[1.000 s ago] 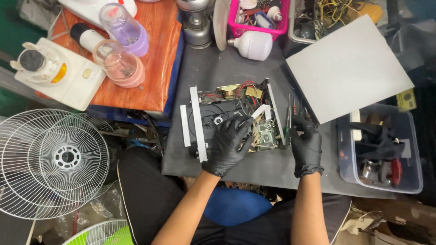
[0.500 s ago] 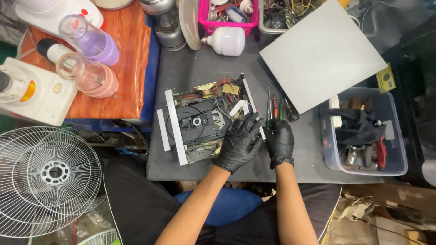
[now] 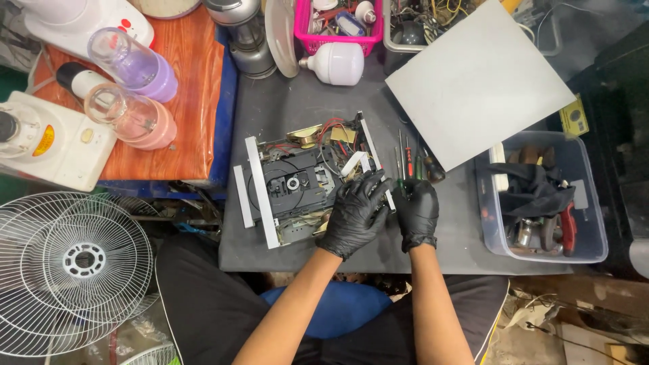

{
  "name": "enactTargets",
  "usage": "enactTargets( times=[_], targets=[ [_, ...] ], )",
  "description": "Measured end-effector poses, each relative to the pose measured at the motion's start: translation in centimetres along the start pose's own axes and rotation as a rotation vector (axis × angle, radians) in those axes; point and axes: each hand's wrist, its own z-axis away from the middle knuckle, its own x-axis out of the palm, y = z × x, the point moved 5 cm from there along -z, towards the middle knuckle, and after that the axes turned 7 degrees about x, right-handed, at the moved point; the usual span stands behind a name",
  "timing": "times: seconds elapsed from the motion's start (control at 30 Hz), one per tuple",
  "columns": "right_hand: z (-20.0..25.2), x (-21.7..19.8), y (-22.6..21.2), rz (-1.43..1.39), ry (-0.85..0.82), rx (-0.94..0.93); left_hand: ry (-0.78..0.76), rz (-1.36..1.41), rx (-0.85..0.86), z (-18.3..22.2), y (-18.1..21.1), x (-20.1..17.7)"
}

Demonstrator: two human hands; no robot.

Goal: The person is securing components of an optical drive by manually placing small screws into the assembly.

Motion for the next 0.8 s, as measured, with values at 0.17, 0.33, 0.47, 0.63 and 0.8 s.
enactTargets(
  times=[0.17, 0.33, 0.47, 0.63, 0.8],
  targets=[
    [-0.8, -1.6, -0.1, -0.071, 0.034, 0.044, 0.042, 0.021, 0.003, 0.0, -0.1, -0.3],
    [1.0, -6.0, -6.6, -0.143, 0.061, 0.033, 0.104, 0.095, -0.021, -0.4, -0.4, -2.2],
    [2.1, -5.9, -8.9, -0.31, -0.037, -0.082, 0.275, 0.244, -0.09, -1.0, -0.9, -6.2],
    [3.9, -5.5, -13.3, -0.381, -0.163, -0.216, 0.488, 0.313, -0.283, -0.2, -3.2, -9.3],
    [6.3, -4.2, -16.2, -0.418, -0.352, -0.253, 0.578, 0.568, -0.553, 3.3, -7.5, -7.2]
  ],
)
